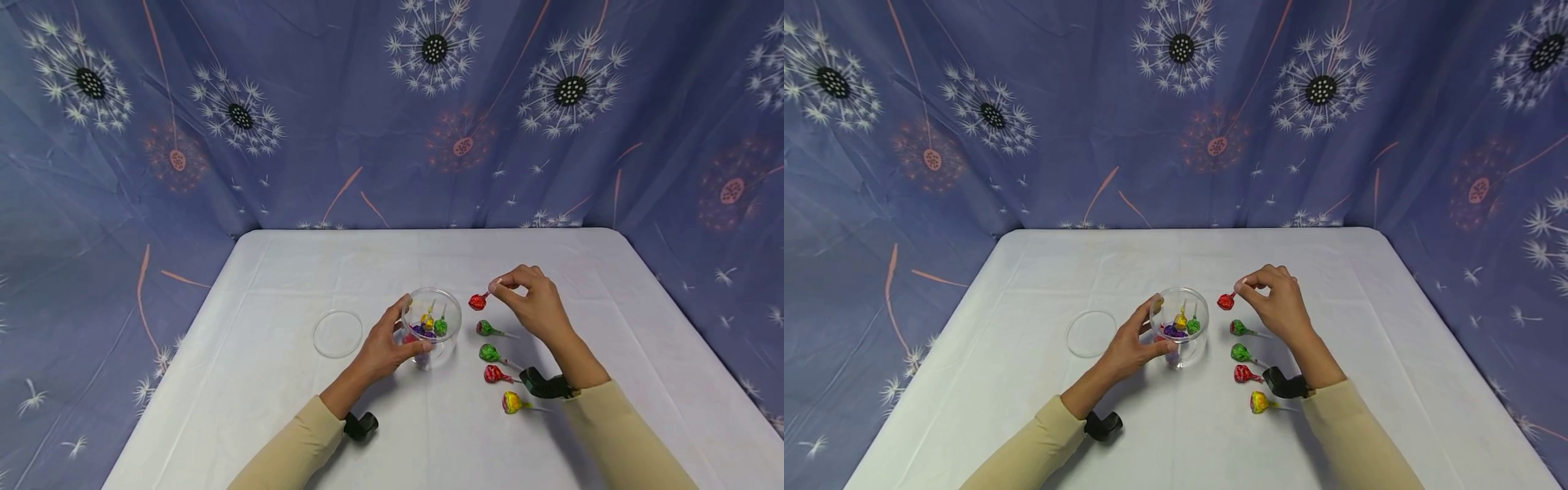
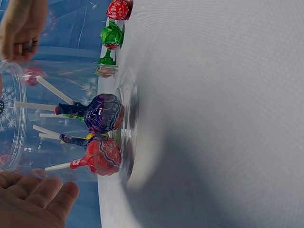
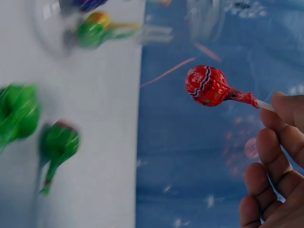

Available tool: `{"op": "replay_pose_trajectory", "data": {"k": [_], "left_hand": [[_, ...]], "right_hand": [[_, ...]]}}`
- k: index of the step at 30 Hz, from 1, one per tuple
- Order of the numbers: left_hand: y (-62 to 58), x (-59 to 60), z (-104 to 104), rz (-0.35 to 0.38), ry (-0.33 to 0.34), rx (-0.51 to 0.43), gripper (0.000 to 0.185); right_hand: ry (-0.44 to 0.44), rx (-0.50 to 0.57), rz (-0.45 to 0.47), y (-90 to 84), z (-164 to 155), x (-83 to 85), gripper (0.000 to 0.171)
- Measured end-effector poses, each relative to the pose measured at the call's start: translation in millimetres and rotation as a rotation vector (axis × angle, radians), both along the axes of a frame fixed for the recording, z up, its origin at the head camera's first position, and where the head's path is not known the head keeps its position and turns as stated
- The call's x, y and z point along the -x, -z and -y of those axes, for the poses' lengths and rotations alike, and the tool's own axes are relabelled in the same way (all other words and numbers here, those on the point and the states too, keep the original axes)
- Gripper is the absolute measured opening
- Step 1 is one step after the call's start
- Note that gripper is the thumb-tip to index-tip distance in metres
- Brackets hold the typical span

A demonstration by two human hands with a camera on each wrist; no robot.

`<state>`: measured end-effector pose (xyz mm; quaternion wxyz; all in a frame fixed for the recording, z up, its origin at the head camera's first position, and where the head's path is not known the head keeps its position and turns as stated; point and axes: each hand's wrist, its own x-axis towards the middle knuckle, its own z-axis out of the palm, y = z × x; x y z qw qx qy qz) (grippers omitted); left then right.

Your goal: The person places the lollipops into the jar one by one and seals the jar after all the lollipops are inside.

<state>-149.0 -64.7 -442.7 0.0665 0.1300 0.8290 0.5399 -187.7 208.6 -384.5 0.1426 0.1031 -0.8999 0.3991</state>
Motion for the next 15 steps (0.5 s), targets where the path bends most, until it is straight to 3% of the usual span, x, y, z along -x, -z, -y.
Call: {"op": "replay_pose_trajectory", "data": {"k": [7, 15], "left_hand": [[0.2, -0.1, 0, 0.004, -0.001, -0.005, 0.095], [0.2, 0.6, 0, 0.001, 0.009, -0.019, 0.094]], "right_hand": [[-0.091, 0.062, -0.102, -19.9, 24, -7.1, 0.005], [-0.21, 0.055, -0.18, -19.5, 49, -11.1, 0.005]]}}
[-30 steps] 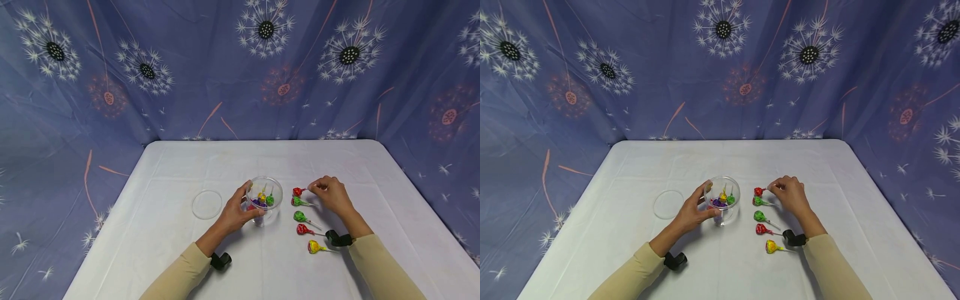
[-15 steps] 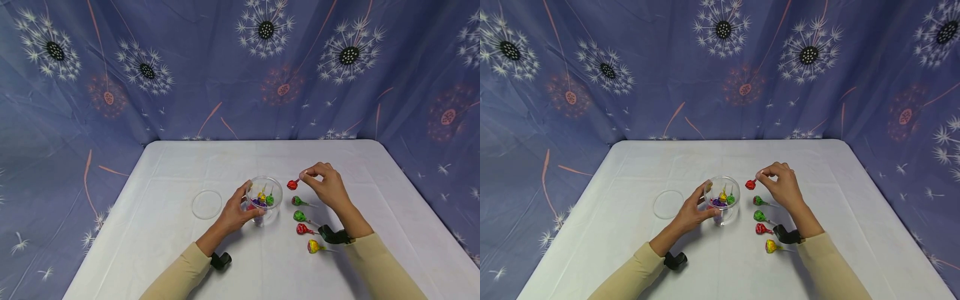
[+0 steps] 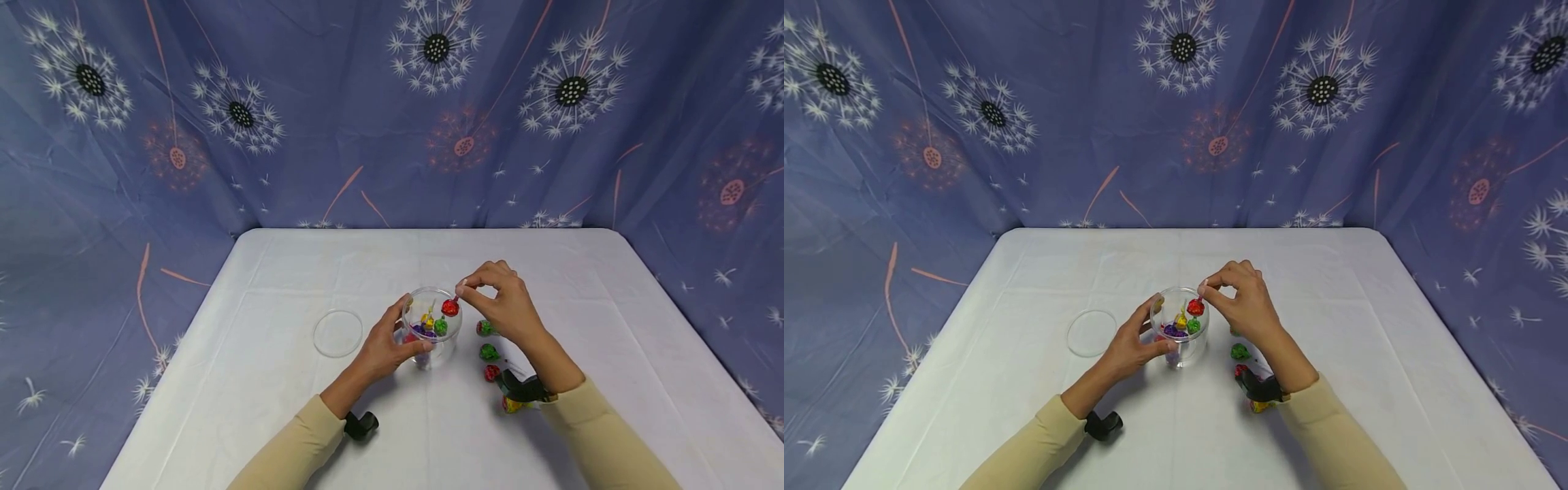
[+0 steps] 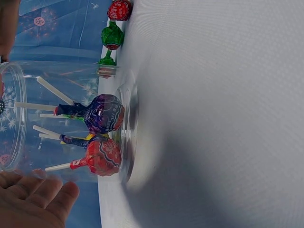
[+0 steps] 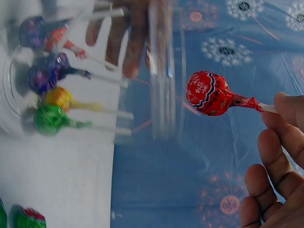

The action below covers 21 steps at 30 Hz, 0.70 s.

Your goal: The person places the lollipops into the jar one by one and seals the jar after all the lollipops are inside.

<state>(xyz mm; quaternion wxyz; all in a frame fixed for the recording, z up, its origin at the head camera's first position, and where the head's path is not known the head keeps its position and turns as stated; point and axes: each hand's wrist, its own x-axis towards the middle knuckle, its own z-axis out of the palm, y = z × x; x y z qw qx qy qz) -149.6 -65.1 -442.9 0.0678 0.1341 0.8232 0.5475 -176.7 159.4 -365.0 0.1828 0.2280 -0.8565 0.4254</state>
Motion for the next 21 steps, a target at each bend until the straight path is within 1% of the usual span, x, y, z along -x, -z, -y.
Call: {"op": "replay_pose_trajectory", "data": {"k": [3, 6, 12, 17, 21], "left_hand": [[0.0, 1.3, 0, 0.004, 0.001, -0.001, 0.095], [0.5, 1.9, 0, -0.005, 0.008, -0.01, 0.094], [0.7, 1.8, 1, -0.011, 0.005, 0.005, 0.095], [1.3, 2.7, 1, -0.005, 0.002, 0.006, 0.096], [1.9, 3.2, 1, -0.015, 0.006, 0.0, 0.096]], "right_hand": [[-0.027, -0.025, -0.018, 2.7, 7, -0.5, 0.004], [-0.03, -0.072, -0.018, 8.0, 11, 0.0, 0.004], [-0.037, -0.162, -0.008, 19.6, 17, -1.3, 0.005], [-0.049, -0.253, -0.06, 25.8, 20, -4.3, 0.006], [-0.048, -0.308, -0.109, 28.5, 21, -5.7, 0.006]]}}
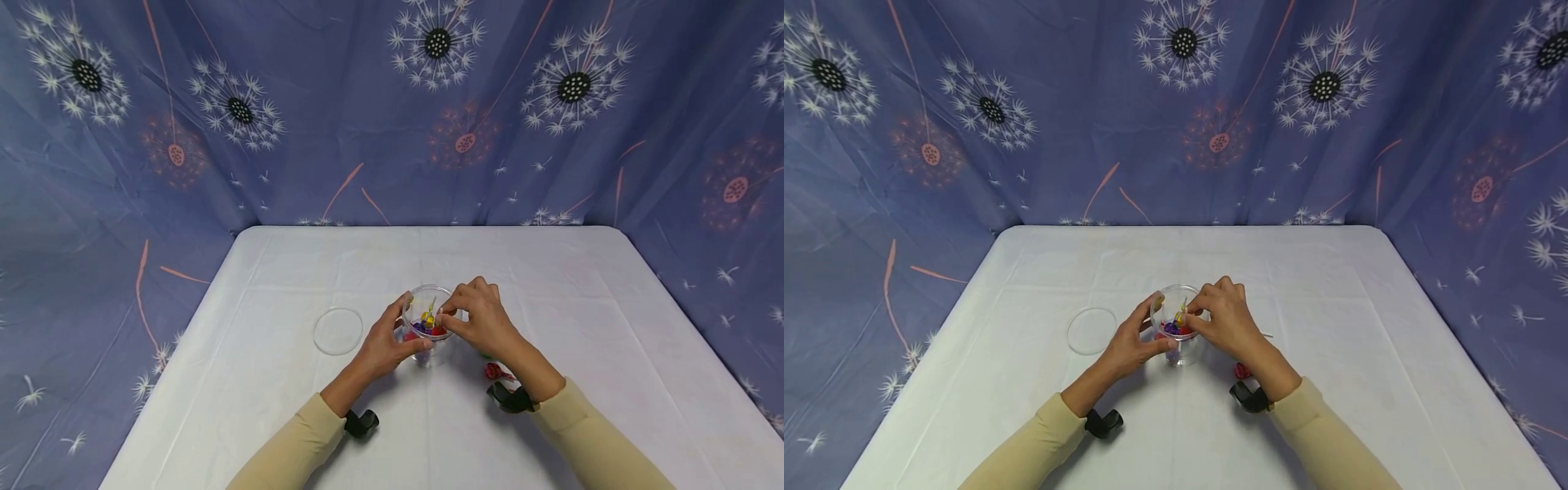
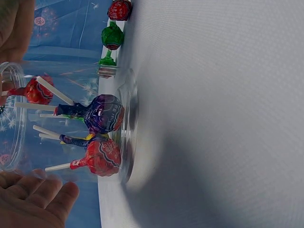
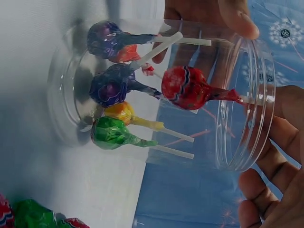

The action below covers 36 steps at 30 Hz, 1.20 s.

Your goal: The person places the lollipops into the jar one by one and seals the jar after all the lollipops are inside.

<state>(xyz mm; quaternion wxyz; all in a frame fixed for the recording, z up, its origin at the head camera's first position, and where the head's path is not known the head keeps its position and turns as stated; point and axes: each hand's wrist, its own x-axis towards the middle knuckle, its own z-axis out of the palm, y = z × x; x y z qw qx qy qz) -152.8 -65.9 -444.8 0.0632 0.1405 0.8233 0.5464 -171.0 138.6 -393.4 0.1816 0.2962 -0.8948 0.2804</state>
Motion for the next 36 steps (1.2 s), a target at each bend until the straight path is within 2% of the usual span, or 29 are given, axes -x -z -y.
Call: {"op": "replay_pose_trajectory", "data": {"k": [4, 10, 20, 27, 31, 36], "left_hand": [[0.2, -0.2, 0, -0.007, 0.001, -0.004, 0.095], [1.4, -0.7, 1, -0.01, 0.005, -0.005, 0.095], [1.9, -1.0, 0, -0.035, 0.018, -0.026, 0.092], [2.4, -0.6, 0, -0.058, 0.016, 0.001, 0.095], [0.8, -1.0, 0, -0.015, 0.011, -0.011, 0.094], [-1.6, -1.9, -1, 0.005, 0.006, -0.014, 0.094]], "right_hand": [[0.003, -0.039, -0.02, 1.4, 0, -1.0, 0.007], [0.01, -0.055, 0.026, 0.8, -1, -2.9, 0.005], [0.017, 0.035, -0.016, -10.2, -13, -3.1, 0.028], [0.036, 0.062, -0.023, -14.6, -24, -4.6, 0.038], [0.056, 0.064, -0.018, -16.0, -30, -5.4, 0.042], [0.089, 0.076, -0.015, -15.0, -41, -5.9, 0.045]]}}
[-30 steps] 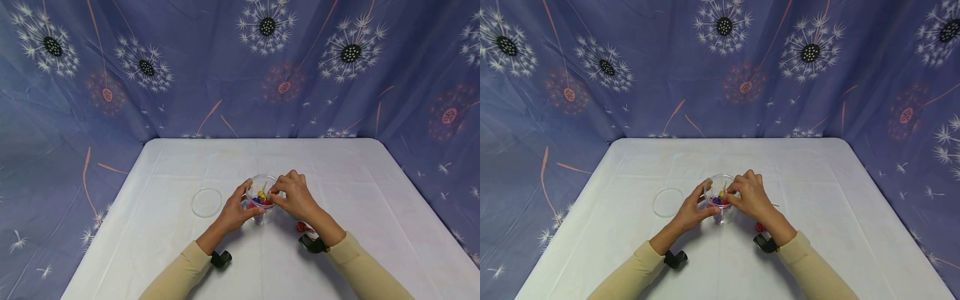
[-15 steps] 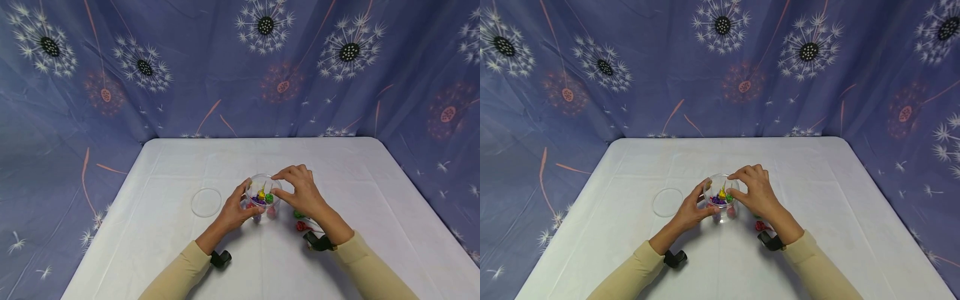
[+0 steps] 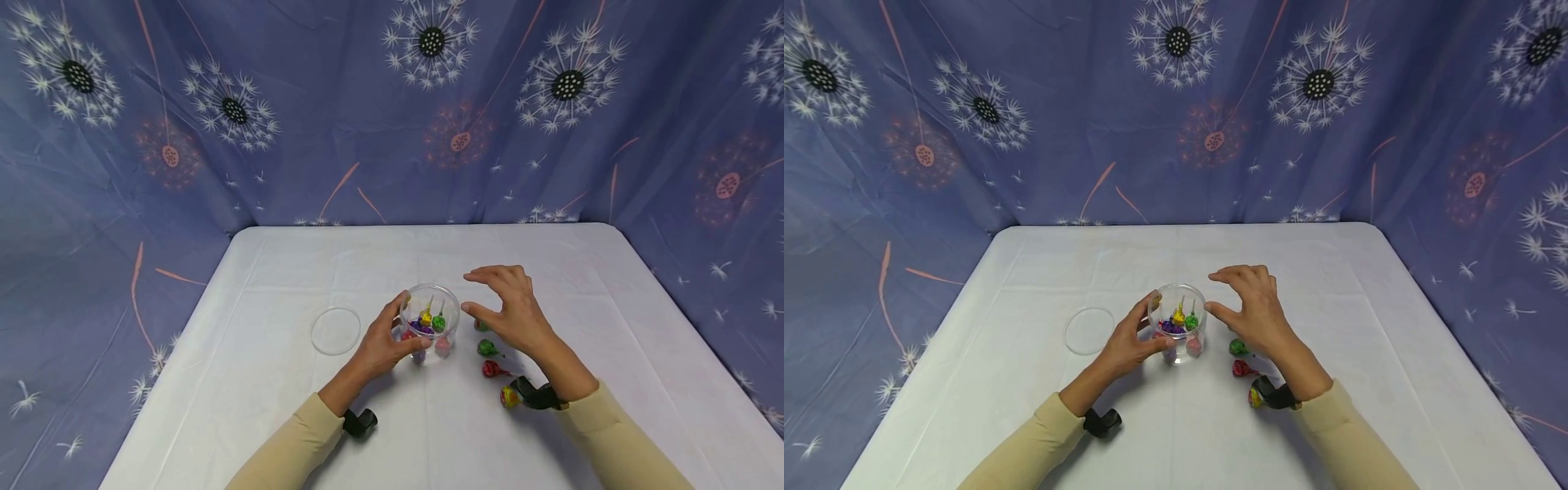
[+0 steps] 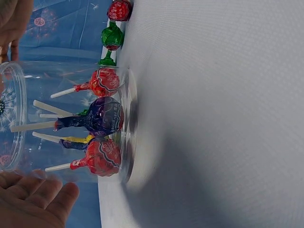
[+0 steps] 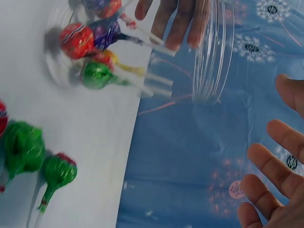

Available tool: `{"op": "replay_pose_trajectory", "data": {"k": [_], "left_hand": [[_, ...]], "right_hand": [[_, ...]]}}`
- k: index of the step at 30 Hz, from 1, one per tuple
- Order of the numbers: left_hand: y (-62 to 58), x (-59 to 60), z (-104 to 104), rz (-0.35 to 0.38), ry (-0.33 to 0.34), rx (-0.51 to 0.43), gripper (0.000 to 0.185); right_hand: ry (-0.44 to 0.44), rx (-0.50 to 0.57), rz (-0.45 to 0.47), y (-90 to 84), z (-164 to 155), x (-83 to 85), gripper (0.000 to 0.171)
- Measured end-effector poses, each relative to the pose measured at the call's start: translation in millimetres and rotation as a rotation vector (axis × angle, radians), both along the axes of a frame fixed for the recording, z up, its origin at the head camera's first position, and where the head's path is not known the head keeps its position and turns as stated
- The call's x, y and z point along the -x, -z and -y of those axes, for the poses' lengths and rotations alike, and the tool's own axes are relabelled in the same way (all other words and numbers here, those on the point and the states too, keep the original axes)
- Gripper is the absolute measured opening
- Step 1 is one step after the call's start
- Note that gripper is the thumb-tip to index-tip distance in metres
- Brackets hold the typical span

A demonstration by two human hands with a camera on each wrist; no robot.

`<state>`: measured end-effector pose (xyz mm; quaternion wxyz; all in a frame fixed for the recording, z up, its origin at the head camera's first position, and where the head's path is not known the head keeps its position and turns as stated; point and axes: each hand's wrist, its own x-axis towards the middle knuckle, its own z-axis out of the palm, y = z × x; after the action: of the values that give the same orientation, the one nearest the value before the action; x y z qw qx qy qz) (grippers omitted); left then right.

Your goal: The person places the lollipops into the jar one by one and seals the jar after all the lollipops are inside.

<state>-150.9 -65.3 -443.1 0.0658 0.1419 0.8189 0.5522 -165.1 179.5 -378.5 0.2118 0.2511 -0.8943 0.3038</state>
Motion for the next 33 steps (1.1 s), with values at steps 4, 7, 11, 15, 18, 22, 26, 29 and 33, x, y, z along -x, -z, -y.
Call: {"op": "replay_pose_trajectory", "data": {"k": [4, 7, 11, 15, 18, 22, 26, 29, 33], "left_hand": [[1.0, 0.3, 0, -0.003, -0.002, 0.003, 0.094], [2.3, 1.0, 0, -0.009, 0.002, 0.0, 0.094], [2.7, 1.0, 0, -0.008, 0.0, 0.009, 0.094], [1.9, 0.1, 1, 0.009, -0.008, 0.025, 0.095], [1.0, 0.1, 2, 0.012, -0.008, 0.02, 0.098], [0.4, 0.6, 2, 0.009, -0.001, 0.003, 0.099], [1.0, 1.6, 2, 0.014, -0.001, -0.002, 0.099], [0.9, 2.3, 1, 0.021, -0.004, 0.005, 0.101], [1.1, 2.7, 0, 0.033, -0.007, 0.015, 0.1]], "right_hand": [[0.049, 0.019, 0.027, 4.2, -12, -5.1, 0.046], [0.101, 0.036, 0.072, 9.1, -22, -14.7, 0.046], [0.168, 0.038, 0.117, 18.3, -37, -31.9, 0.046], [0.225, 0.001, 0.175, 28.2, -48, -52.2, 0.044], [0.244, -0.027, 0.205, 36.6, -56, -66.7, 0.041], [0.251, -0.047, 0.244, 49.4, -67, -81.2, 0.037], [0.275, -0.084, 0.331, 63.1, -75, -90.9, 0.037], [0.292, -0.104, 0.375, 72.9, -78, -96.5, 0.036], [0.305, -0.115, 0.371, 81.6, -80, -102.1, 0.032]]}}
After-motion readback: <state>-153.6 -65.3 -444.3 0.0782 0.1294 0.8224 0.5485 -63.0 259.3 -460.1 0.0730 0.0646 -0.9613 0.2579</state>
